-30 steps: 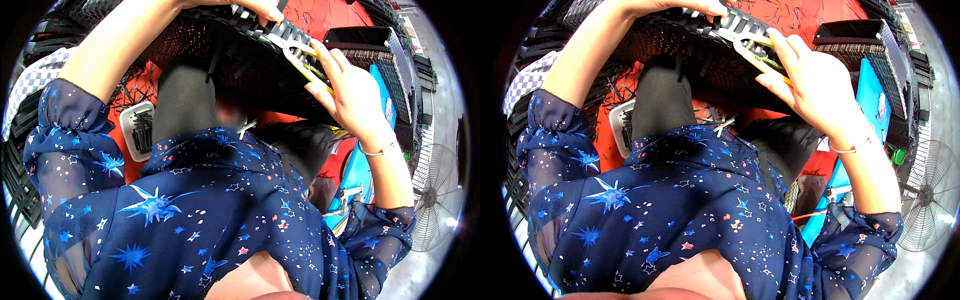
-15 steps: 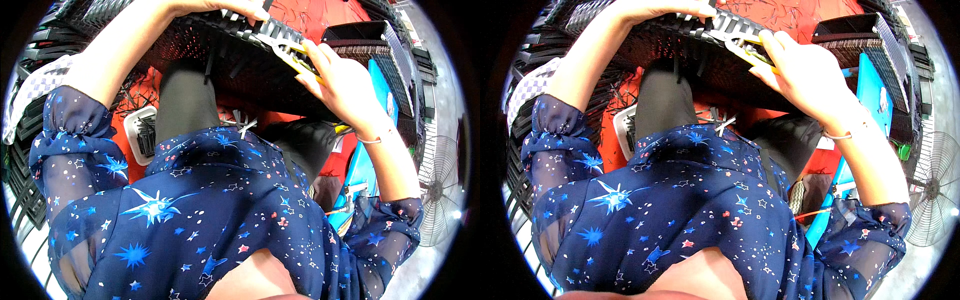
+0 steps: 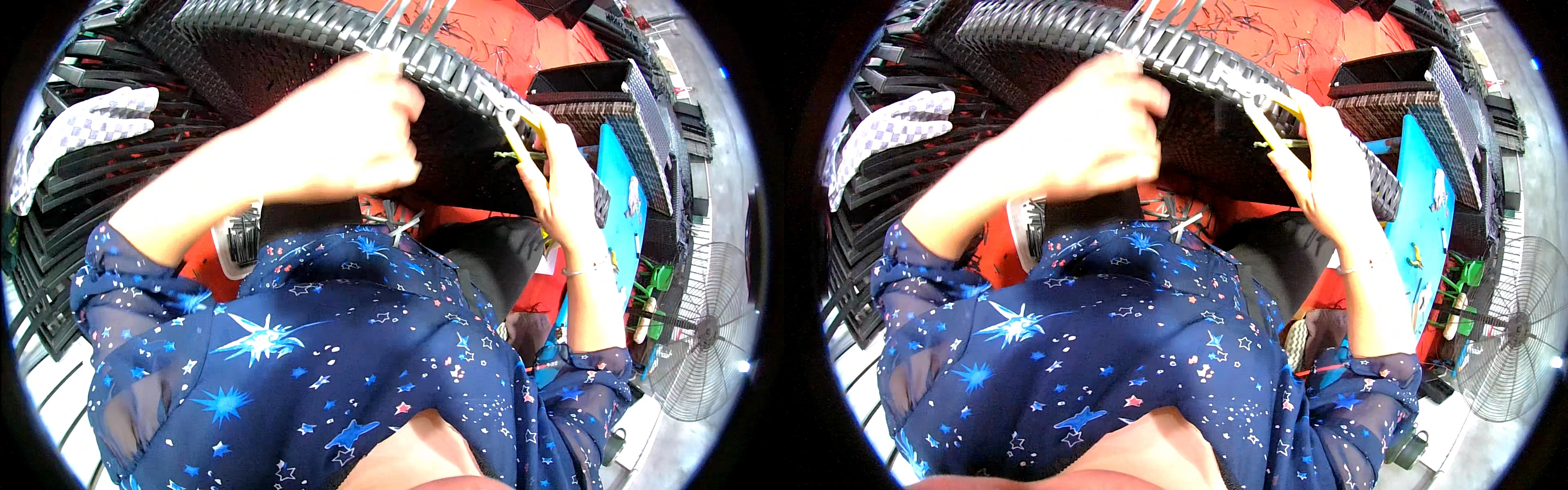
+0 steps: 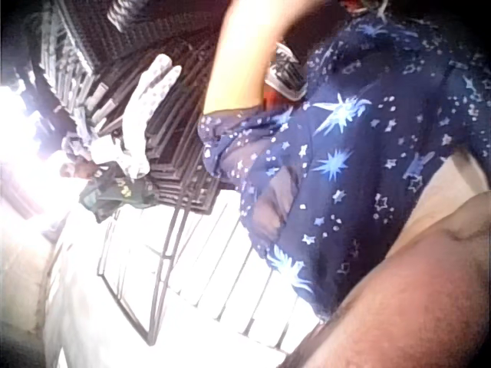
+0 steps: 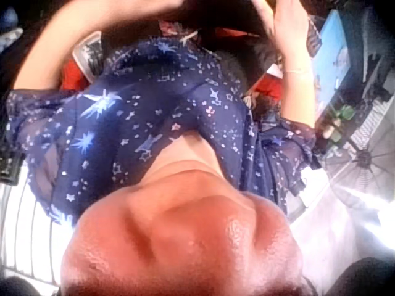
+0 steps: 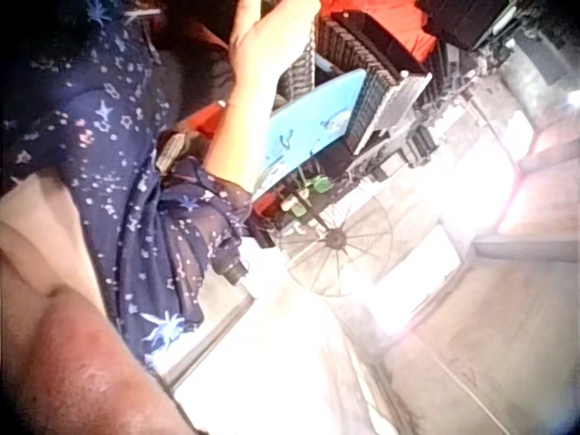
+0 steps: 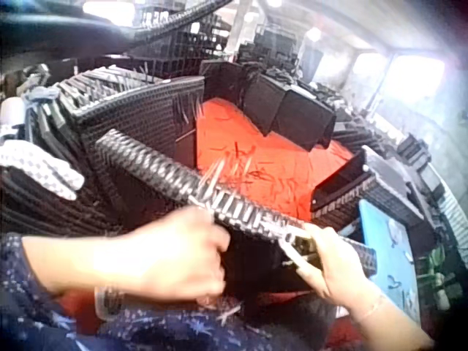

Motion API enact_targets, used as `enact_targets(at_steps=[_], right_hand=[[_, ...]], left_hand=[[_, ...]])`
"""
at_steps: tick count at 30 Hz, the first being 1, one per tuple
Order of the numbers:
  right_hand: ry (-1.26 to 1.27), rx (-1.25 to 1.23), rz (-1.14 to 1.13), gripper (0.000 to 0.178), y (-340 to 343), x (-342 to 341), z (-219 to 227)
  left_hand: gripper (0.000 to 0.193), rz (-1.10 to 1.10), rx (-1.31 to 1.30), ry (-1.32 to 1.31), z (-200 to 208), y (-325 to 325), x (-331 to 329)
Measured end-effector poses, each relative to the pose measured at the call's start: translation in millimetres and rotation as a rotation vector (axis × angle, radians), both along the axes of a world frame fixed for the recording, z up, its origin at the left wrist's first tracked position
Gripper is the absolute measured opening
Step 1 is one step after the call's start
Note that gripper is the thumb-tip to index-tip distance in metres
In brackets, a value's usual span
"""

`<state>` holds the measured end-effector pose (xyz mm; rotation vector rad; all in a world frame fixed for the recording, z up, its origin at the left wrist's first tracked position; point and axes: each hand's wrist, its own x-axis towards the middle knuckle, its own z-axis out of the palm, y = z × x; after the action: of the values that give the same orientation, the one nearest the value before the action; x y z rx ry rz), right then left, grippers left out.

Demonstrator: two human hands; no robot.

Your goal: The person weaves a black plastic strip into the rim of a large black basket. They use pliers to tuck and secure the strip, then continue weaving by hand, adjusting the weave pattern along the basket's edge.

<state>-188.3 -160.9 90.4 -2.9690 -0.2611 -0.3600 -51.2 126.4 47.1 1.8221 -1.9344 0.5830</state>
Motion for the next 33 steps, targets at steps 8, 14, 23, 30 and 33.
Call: enact_targets(at_steps=[8, 14, 23, 30, 33], right_hand=[[-0.022, -0.011, 0.025, 0.06, -1, 3, -2], [0.042, -0.021, 0.019, 0.062, 6, -3, -1], [0.035, -0.052, 0.004, 0.061, 15, -5, 2], [-0.004, -0.129, 0.096, 0.062, 35, 6, 11], [-0.004, -0.152, 0.097, 0.063, 45, 7, 14]], left_hand=[[0.025, 0.235, -0.203, 0.159, 20, -16, 41], [0.032, 0.139, -0.065, 0.177, 2, -51, 113], [0.026, 0.095, -0.114, 0.2, 4, -24, 96], [0.02, -0.286, 0.172, 0.55, 20, -26, 111], [0.02, -0.327, 0.149, 0.552, 14, -27, 111]])
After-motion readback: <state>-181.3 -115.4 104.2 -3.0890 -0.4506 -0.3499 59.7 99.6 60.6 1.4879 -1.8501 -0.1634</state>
